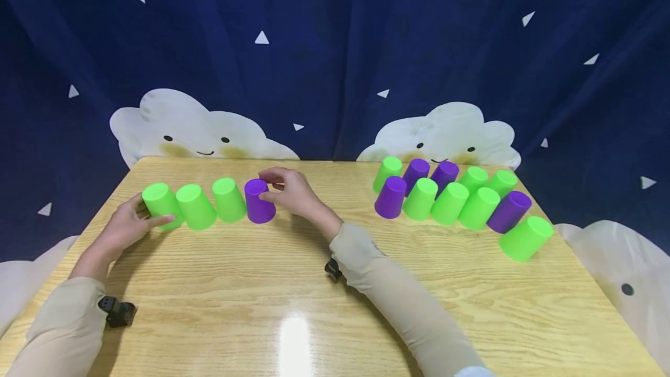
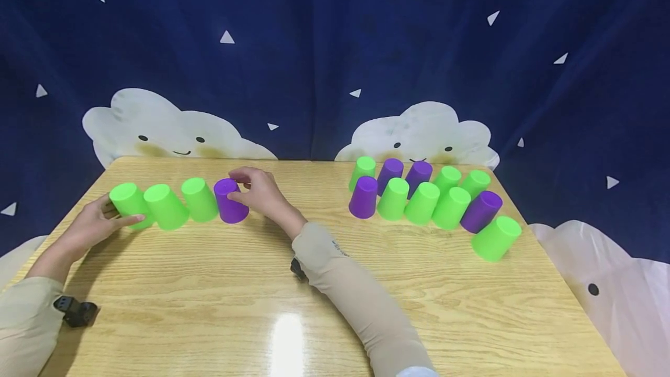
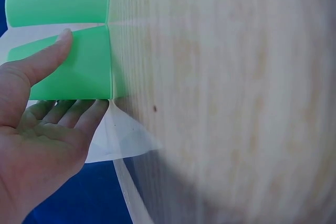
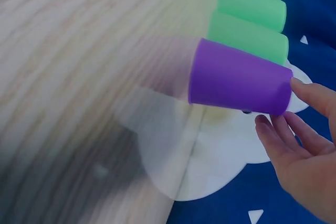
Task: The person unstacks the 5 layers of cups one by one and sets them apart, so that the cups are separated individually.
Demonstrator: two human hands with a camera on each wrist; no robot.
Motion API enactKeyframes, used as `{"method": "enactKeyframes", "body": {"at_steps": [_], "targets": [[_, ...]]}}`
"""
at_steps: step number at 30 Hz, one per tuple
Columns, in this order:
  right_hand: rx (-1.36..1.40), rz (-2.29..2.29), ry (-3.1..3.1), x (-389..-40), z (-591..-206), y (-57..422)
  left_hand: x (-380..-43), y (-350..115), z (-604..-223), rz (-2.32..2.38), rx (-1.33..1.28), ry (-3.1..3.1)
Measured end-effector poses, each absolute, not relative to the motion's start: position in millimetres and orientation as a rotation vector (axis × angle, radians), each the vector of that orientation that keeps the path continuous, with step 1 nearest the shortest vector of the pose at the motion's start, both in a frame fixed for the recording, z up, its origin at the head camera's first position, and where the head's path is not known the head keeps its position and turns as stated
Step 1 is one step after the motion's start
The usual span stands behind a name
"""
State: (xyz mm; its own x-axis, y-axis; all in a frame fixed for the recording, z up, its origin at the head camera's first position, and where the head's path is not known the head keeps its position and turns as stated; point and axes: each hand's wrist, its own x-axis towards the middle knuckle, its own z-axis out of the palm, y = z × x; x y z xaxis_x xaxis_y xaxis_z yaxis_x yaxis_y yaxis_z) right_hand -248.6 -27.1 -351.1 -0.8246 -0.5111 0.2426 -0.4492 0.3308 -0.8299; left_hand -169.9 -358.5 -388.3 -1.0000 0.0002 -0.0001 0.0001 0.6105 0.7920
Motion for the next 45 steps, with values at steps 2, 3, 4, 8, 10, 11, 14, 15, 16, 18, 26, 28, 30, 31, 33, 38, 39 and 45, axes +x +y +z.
{"method": "enactKeyframes", "body": {"at_steps": [2, 3, 4, 8, 10, 11, 14, 15, 16, 18, 26, 28, 30, 31, 33, 38, 39, 45], "targets": [[-0.9, -1.508, 2.523, -248.6, -353.5, -32.6, -169.8, -358.6, -388.0, 1.387, -0.003, 2.819], [-0.897, -1.498, 2.53, -248.7, -354.7, -34.8, -169.8, -358.7, -387.9, 1.381, -0.005, 2.82], [-0.893, -1.489, 2.537, -248.6, -355.7, -36.6, -169.8, -358.7, -387.8, 1.381, -0.004, 2.818], [-0.877, -1.446, 2.565, -248.4, -359.8, -41.1, -169.4, -358.4, -387.3, 1.385, -0.008, 2.813], [-0.869, -1.435, 2.571, -248.3, -361.5, -41.9, -169.2, -358.4, -387.4, 1.387, -0.01, 2.811], [-0.866, -1.434, 2.57, -248.2, -362.1, -41.9, -169.1, -358.4, -387.5, 1.386, -0.011, 2.811], [-0.858, -1.437, 2.567, -247.6, -362.6, -40.5, -169.4, -358.6, -388.3, 1.382, -0.01, 2.813], [-0.858, -1.444, 2.561, -247.2, -362.3, -39.5, -169.6, -358.7, -388.7, 1.382, -0.008, 2.813], [-0.857, -1.456, 2.552, -246.8, -361.6, -38.7, -169.7, -359.0, -389.1, 1.38, -0.007, 2.816], [-0.862, -1.473, 2.539, -245.7, -360.0, -36.1, -169.7, -359.5, -389.7, 1.379, -0.007, 2.82], [-0.905, -1.509, 2.505, -238.8, -354.2, -14.3, -169.8, -360.6, -389.8, 1.379, -0.006, 2.82], [-0.919, -1.507, 2.502, -236.2, -352.7, -5.9, -170.1, -360.7, -389.7, 1.383, -0.003, 2.815], [-0.932, -1.514, 2.492, -232.7, -350.7, 3.5, -170.2, -360.7, -389.8, 1.386, 0.0, 2.81], [-0.936, -1.518, 2.488, -230.9, -349.5, 8.7, -170.4, -360.5, -389.7, 1.383, 0.001, 2.81], [-0.938, -1.535, 2.478, -227.1, -346.2, 19.4, -170.5, -360.1, -389.8, 1.378, 0.0, 2.815], [-0.928, -1.621, 2.443, -220.6, -339.5, 47.8, -170.2, -359.5, -388.4, 1.378, -0.008, 2.821], [-0.923, -1.643, 2.436, -219.5, -339.3, 54.0, -170.2, -359.5, -388.3, 1.381, -0.01, 2.818], [-0.862, -1.75, 2.412, -210.2, -338.9, 94.7, -170.5, -359.4, -388.8, 1.39, -0.005, 2.81]]}}
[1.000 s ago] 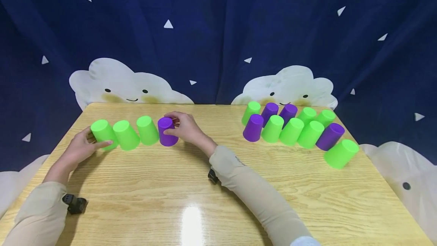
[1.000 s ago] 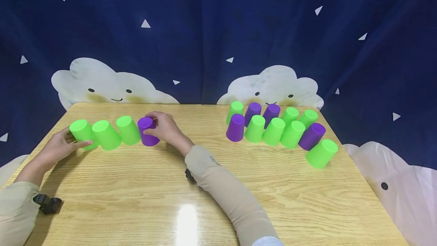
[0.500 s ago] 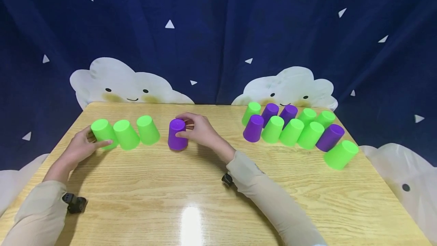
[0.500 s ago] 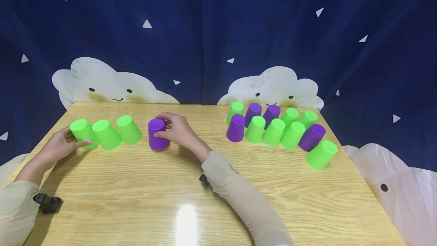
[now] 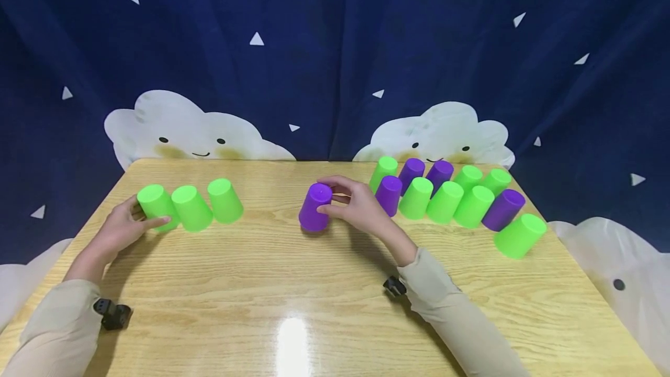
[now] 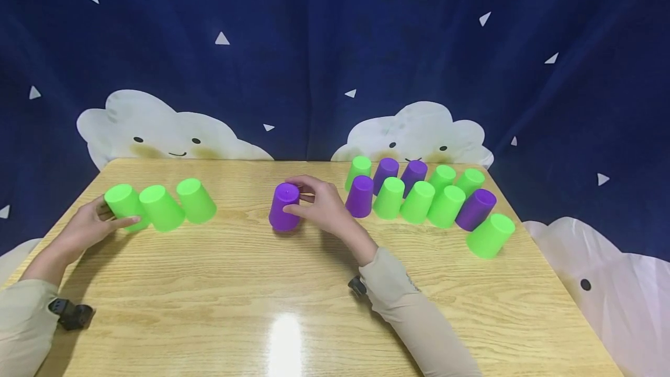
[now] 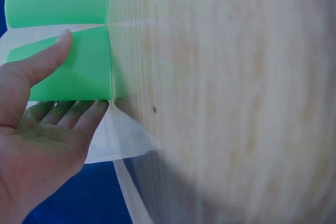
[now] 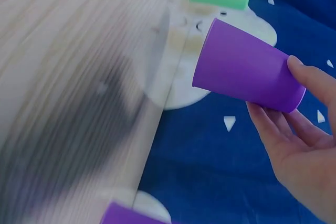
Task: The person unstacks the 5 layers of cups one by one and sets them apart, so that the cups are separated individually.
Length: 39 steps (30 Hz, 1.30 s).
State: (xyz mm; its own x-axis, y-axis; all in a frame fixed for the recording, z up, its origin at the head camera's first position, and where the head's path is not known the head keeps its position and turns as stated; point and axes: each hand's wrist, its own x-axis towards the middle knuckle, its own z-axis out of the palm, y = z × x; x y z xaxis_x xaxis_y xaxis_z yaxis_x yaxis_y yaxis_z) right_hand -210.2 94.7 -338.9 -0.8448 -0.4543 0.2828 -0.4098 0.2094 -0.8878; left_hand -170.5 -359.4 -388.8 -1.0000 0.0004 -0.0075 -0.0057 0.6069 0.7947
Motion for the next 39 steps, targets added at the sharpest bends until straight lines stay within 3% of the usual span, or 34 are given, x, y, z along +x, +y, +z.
{"method": "enactKeyframes", "body": {"at_steps": [22, 39], "targets": [[-0.62, -1.527, 2.843, -174.4, -337.5, 233.0, -170.4, -359.8, -388.8, 1.356, 0.006, 2.831], [-0.266, -1.406, 3.232, -140.0, -346.9, 333.8, -169.6, -357.2, -387.4, 1.367, -0.012, 2.825]]}}
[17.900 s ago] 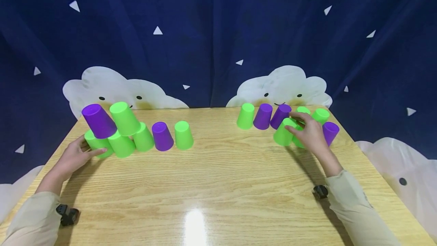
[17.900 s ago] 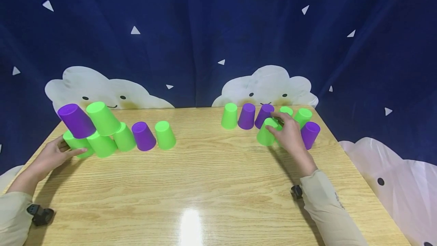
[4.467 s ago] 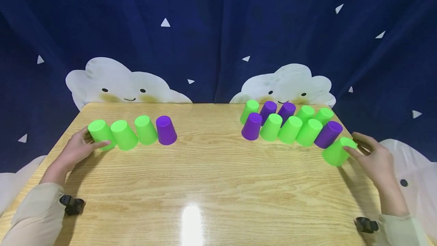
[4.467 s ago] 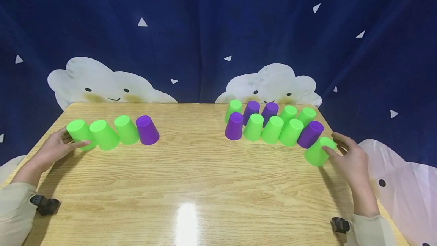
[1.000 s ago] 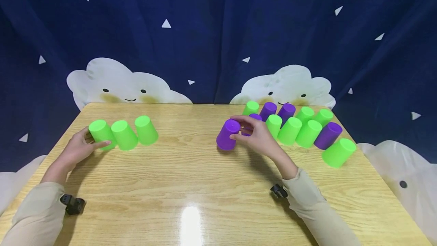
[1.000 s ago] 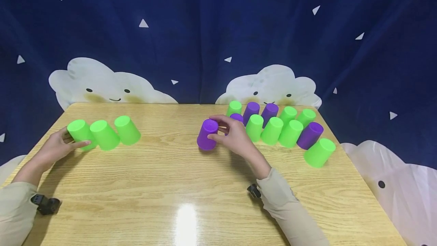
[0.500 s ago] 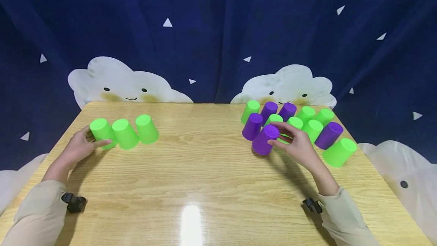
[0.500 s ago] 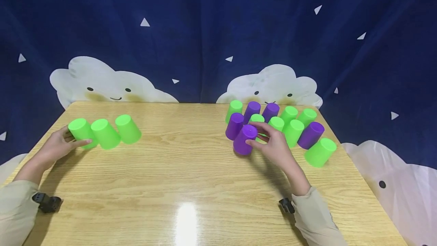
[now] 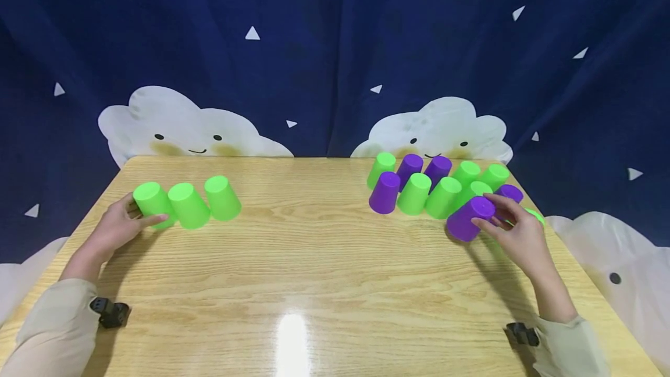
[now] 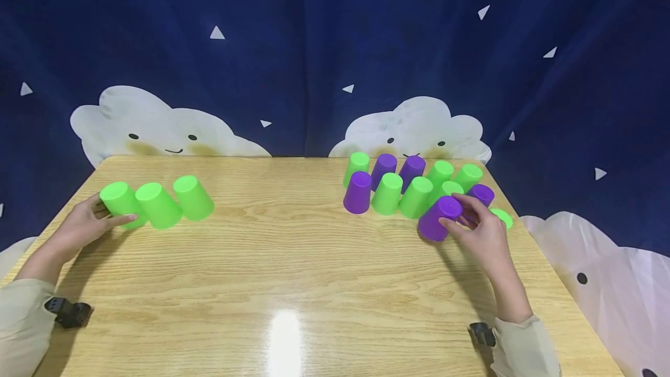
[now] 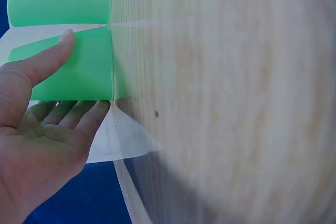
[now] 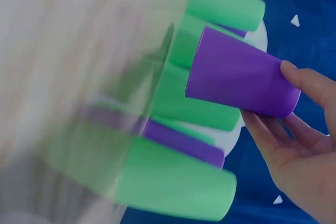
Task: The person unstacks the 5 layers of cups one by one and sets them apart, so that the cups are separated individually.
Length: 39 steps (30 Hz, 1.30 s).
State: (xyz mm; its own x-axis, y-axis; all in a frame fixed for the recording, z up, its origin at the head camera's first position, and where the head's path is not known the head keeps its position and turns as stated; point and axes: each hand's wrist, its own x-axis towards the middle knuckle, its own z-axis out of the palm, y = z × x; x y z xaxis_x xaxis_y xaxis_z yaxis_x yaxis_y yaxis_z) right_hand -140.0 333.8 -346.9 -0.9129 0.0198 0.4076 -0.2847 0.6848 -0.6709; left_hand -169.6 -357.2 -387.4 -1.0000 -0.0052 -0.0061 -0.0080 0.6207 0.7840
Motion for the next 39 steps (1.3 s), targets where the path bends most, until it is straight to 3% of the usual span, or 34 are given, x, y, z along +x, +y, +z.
{"method": "enactKeyframes", "body": {"at_steps": [27, 39], "targets": [[0.159, 0.953, -2.488, -127.8, -360.2, 361.1, -171.4, -355.1, -389.4, 1.374, -0.011, 2.81], [0.192, 1.03, -2.414, -126.3, -339.0, 353.0, -171.4, -359.8, -388.2, 1.345, -0.018, 2.821]]}}
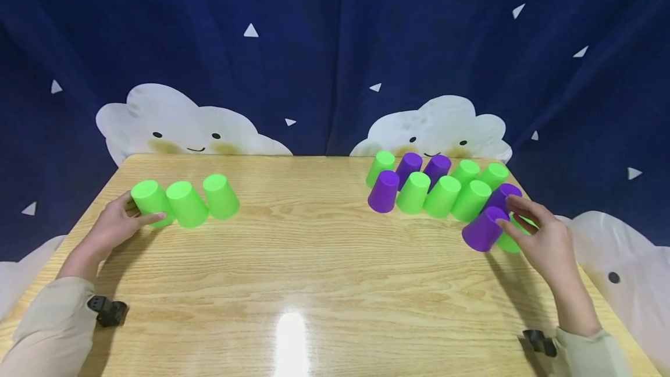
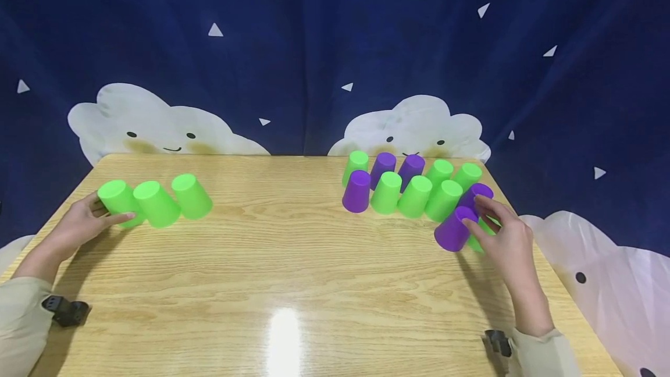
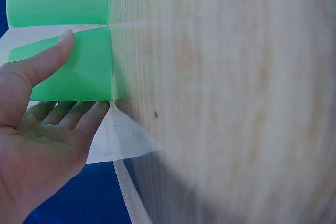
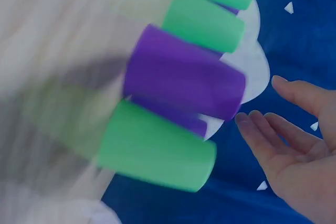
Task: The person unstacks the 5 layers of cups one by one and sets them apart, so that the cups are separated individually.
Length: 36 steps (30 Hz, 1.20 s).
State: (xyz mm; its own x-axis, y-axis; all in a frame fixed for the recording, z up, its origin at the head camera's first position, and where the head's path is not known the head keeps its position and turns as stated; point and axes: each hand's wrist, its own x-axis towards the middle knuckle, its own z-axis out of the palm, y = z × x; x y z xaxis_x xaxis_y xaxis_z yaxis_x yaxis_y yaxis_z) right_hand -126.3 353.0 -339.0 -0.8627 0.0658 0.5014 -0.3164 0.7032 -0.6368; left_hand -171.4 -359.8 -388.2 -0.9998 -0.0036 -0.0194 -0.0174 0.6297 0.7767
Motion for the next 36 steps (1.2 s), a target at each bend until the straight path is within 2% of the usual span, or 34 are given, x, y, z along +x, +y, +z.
{"method": "enactKeyframes", "body": {"at_steps": [10, 26, 36], "targets": [[0.468, 1.19, -2.419, -154.0, -326.0, 283.1, -169.9, -358.4, -387.2, 1.374, -0.021, 2.805], [0.911, 1.621, -2.339, -215.2, -316.3, 104.8, -171.3, -361.9, -389.0, 1.384, -0.008, 2.825], [1.043, 1.572, -2.524, -241.1, -326.7, -11.2, -171.5, -361.7, -391.0, 1.366, -0.005, 2.849]]}}
